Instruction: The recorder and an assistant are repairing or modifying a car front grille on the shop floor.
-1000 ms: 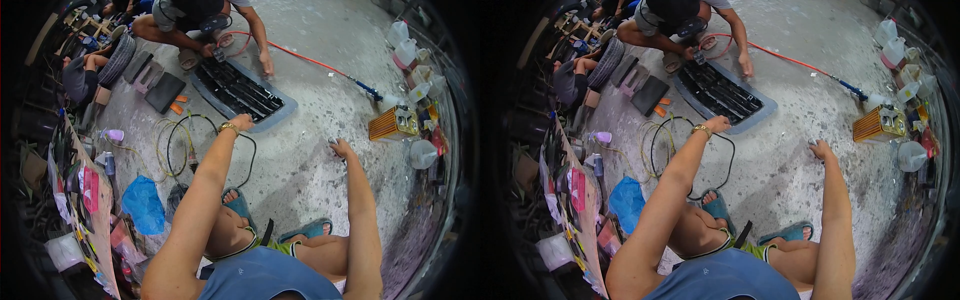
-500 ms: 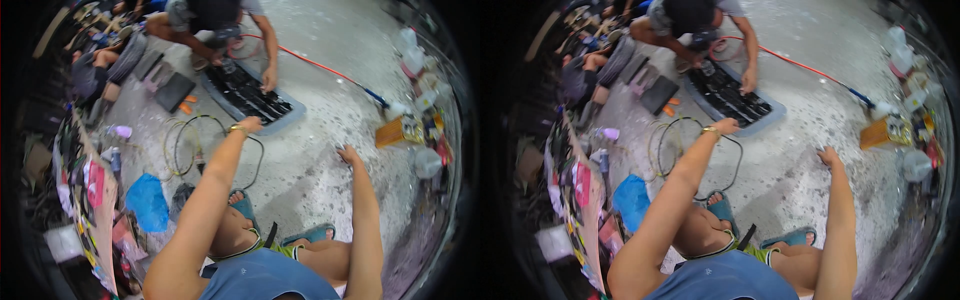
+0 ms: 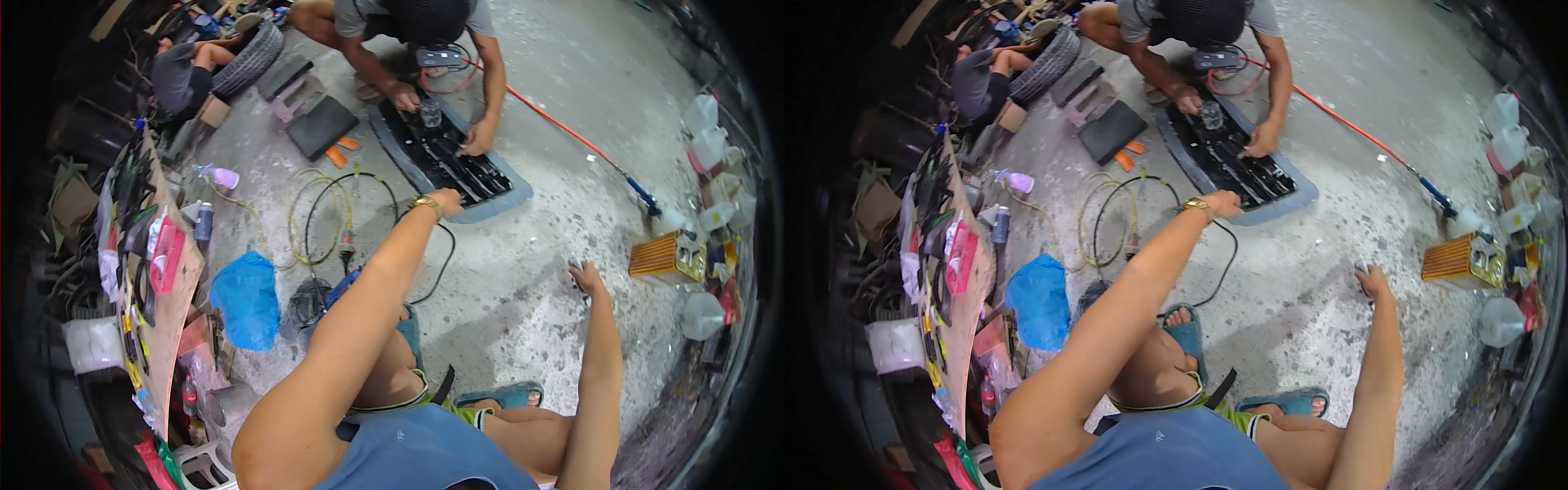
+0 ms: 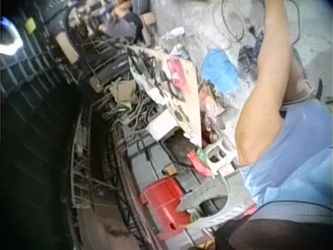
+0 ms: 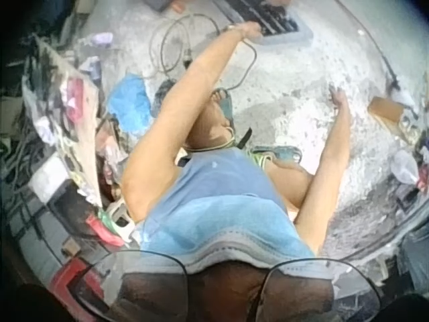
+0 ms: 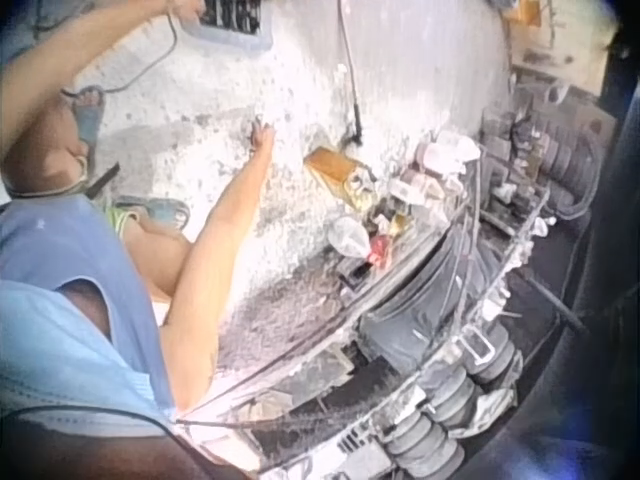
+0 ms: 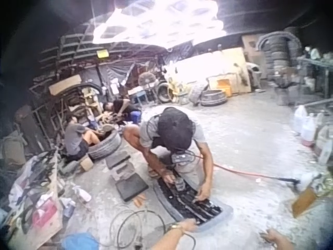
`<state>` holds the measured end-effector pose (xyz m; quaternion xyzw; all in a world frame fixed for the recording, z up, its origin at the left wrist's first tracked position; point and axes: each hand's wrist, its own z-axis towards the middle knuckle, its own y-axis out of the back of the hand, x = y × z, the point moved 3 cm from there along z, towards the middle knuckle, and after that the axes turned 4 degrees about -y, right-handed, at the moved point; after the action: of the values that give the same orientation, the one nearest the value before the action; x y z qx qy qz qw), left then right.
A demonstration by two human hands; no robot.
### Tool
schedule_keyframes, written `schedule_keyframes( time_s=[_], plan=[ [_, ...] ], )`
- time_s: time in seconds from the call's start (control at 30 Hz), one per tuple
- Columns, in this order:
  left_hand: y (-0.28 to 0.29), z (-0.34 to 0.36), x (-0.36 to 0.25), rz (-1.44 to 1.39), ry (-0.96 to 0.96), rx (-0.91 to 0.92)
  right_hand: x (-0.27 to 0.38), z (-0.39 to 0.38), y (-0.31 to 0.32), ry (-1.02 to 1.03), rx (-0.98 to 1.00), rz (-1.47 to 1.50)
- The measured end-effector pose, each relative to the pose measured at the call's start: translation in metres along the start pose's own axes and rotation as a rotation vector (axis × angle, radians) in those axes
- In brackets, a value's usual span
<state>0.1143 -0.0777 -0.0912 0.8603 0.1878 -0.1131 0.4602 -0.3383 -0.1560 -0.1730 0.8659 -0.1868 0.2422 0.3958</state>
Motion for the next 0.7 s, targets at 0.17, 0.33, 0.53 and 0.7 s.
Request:
schedule_keyframes(
  time_s=[0.17,0.33,0.53,0.7],
  plan=[
    [-0.01,0.0,-0.005,-0.008,0.045,0.035,-0.012,0.001,-0.008,-0.019,0.019,0.057],
    [-0.012,0.008,-0.005,-0.001,0.02,0.033,-0.033,0.014,-0.009,-0.023,-0.005,-0.093],
    [-0.012,0.002,0.003,0.027,0.017,0.055,0.002,0.002,-0.012,-0.075,0.058,-0.001],
    [-0.015,0.007,-0.023,0.067,-0.022,0.075,-0.017,0.0,-0.003,-0.06,0.006,-0.029]
  ],
)
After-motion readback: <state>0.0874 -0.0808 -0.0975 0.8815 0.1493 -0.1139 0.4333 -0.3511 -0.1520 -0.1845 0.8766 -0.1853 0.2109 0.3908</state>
